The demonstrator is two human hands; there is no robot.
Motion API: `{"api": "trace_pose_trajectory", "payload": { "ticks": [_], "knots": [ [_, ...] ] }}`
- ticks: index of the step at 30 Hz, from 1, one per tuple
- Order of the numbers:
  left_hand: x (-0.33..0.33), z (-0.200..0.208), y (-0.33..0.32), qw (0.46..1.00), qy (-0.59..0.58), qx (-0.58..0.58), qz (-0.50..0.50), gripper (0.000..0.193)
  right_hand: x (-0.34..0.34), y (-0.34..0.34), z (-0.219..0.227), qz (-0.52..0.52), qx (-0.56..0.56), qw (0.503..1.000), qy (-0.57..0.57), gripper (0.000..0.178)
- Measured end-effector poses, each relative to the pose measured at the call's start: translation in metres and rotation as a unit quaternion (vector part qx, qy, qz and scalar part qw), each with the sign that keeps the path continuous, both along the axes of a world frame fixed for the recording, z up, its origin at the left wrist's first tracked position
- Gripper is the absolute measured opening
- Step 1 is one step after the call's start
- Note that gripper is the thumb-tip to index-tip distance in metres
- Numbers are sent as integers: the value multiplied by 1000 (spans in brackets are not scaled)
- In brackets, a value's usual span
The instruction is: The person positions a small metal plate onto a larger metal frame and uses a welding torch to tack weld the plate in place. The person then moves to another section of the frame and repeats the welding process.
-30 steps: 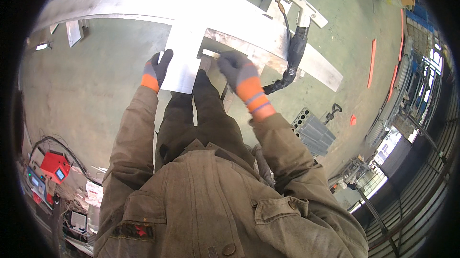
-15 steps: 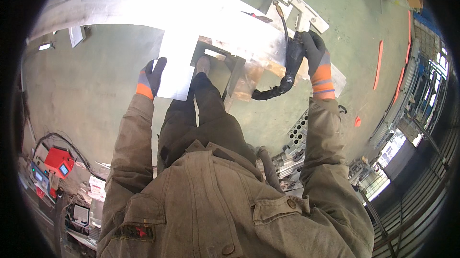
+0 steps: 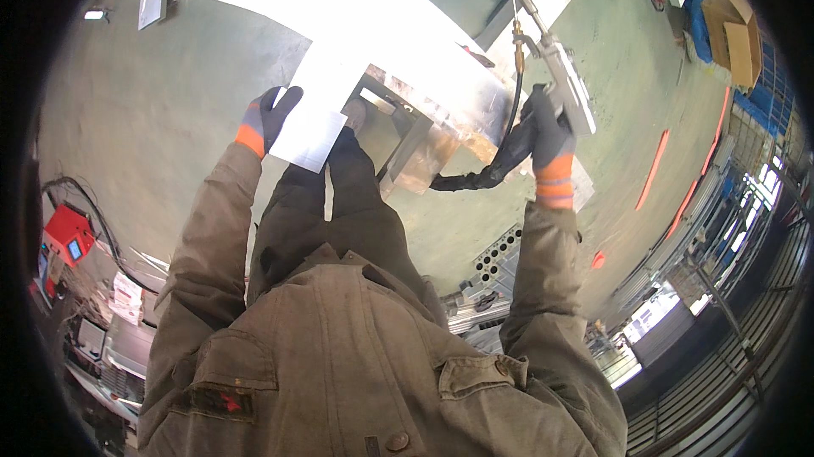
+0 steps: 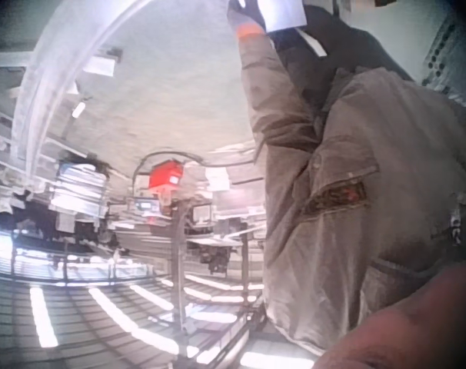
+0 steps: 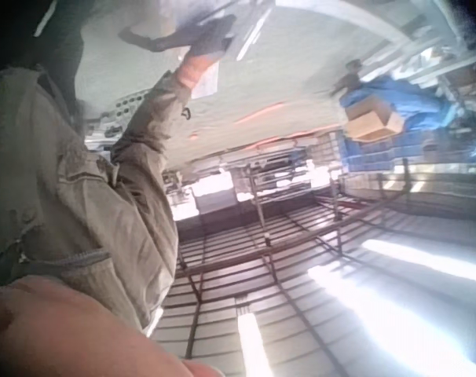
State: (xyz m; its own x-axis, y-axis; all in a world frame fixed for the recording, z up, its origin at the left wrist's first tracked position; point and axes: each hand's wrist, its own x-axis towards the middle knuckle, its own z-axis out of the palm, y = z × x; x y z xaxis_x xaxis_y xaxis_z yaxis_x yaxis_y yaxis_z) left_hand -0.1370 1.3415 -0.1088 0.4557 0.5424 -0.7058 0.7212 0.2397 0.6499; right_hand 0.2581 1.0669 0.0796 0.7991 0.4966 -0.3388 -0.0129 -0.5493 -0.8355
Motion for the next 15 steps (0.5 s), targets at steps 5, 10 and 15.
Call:
{"api": "trace_pose_trajectory", "payload": {
  "ticks": [5,10,15],
  "knots": [
    [-2,-8,-1,1000,0,14,-25,89,-61,-8,66,99,-47,994,-9,25],
    [5,-1,0,1000,-5,6,9,82,-108,1,109,352,-141,915,-136,17],
    [7,19,2,1000,8,-27,8,93,-131,18,103,463,-86,866,-169,33]
  ]
}}
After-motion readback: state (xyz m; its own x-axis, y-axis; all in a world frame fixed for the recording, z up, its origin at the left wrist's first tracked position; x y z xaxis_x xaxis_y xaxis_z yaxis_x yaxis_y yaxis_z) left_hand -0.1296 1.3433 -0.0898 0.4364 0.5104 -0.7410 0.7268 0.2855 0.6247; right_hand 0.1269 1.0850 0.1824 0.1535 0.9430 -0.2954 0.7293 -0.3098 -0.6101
